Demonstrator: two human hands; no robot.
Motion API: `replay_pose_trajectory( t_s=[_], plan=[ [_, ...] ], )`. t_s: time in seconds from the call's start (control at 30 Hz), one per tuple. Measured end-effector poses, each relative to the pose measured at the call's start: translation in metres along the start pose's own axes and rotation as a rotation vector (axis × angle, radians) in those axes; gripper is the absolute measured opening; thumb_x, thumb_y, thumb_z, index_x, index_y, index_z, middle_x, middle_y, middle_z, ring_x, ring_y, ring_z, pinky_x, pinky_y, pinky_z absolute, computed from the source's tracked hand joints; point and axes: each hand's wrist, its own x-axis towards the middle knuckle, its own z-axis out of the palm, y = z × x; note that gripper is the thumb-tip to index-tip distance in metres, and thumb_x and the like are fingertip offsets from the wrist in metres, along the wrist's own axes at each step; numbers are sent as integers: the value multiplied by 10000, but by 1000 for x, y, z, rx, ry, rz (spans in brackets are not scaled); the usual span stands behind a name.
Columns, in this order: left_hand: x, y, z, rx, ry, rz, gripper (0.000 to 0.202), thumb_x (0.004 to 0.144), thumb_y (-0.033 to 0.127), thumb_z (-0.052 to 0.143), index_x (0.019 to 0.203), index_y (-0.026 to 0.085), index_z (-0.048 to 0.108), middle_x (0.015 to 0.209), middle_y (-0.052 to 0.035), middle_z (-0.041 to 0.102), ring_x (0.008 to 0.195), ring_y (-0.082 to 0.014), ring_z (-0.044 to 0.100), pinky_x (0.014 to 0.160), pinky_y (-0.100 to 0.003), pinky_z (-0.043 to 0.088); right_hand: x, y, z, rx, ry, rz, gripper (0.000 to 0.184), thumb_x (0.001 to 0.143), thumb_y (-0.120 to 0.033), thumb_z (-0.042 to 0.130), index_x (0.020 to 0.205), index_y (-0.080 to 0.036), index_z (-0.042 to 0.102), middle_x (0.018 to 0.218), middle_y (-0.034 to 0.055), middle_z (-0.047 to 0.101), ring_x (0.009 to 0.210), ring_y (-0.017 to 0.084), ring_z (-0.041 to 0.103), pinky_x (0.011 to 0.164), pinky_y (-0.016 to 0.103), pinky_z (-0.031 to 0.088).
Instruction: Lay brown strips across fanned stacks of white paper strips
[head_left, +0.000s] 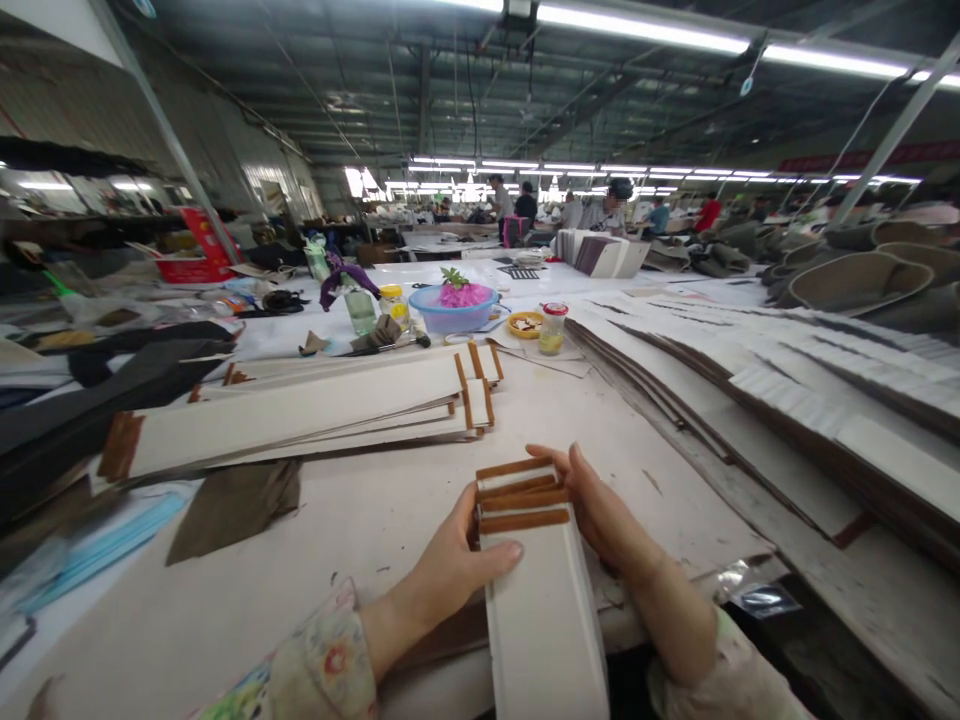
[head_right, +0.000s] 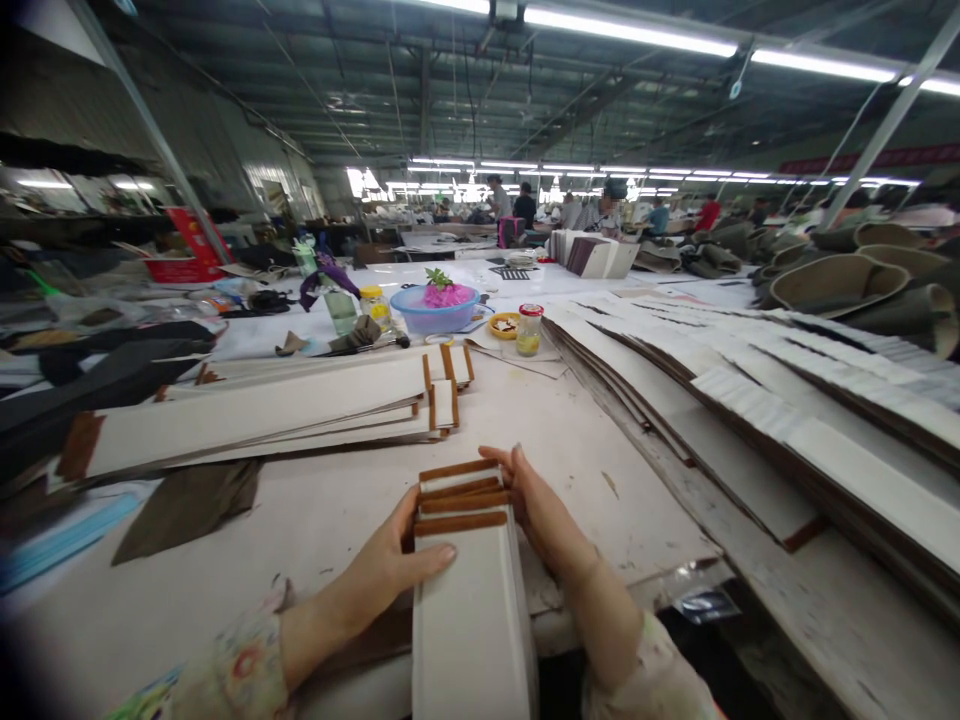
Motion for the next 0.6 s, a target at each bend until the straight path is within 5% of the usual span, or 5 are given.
replay_pose_trajectory(
  t_s=[0.13,0.23,0.33,0.43,0.6],
  plan=[
    [-7,21,-3,-158,1,39,582,670,214,662,1186,184,393,1160,-99,553,1049,-254,529,883,-372,438,-71,18,3,-230,-142,-29,669,712,-618,493,1282,-287,374,1207,92,525,1085,260,505,855,402,437],
    [-16,45,-4,-178,78,127,545,650,206,670,1150,193,455,1149,-75,564,1051,-244,528,897,-340,433,-101,31,4,-485,-170,-28,747,550,-604,625,1231,-364,432,1098,57,605,1043,294,537,760,415,493],
    [-25,68,-7,-185,199,172,555,639,254,661,1157,204,467,1063,-62,612,956,-252,582,804,-344,485,-89,32,9,-645,-178,-54,681,465,-575,649,1121,-507,480,971,-14,653,943,304,591,596,414,528],
    [-35,90,-17,-161,320,212,583,635,302,641,1177,199,455,960,-53,645,839,-251,622,705,-350,517,-50,22,12,-685,-210,-84,694,453,-565,629,1126,-525,466,912,-11,665,874,327,612,506,430,519],
    [-53,120,-58,-130,532,390,438,722,283,561,1136,158,490,903,-32,644,784,-204,629,710,-325,518,-23,-8,2,-974,-91,-297,660,457,-547,604,1104,-536,478,823,28,676,795,348,625,394,423,475]
  ],
)
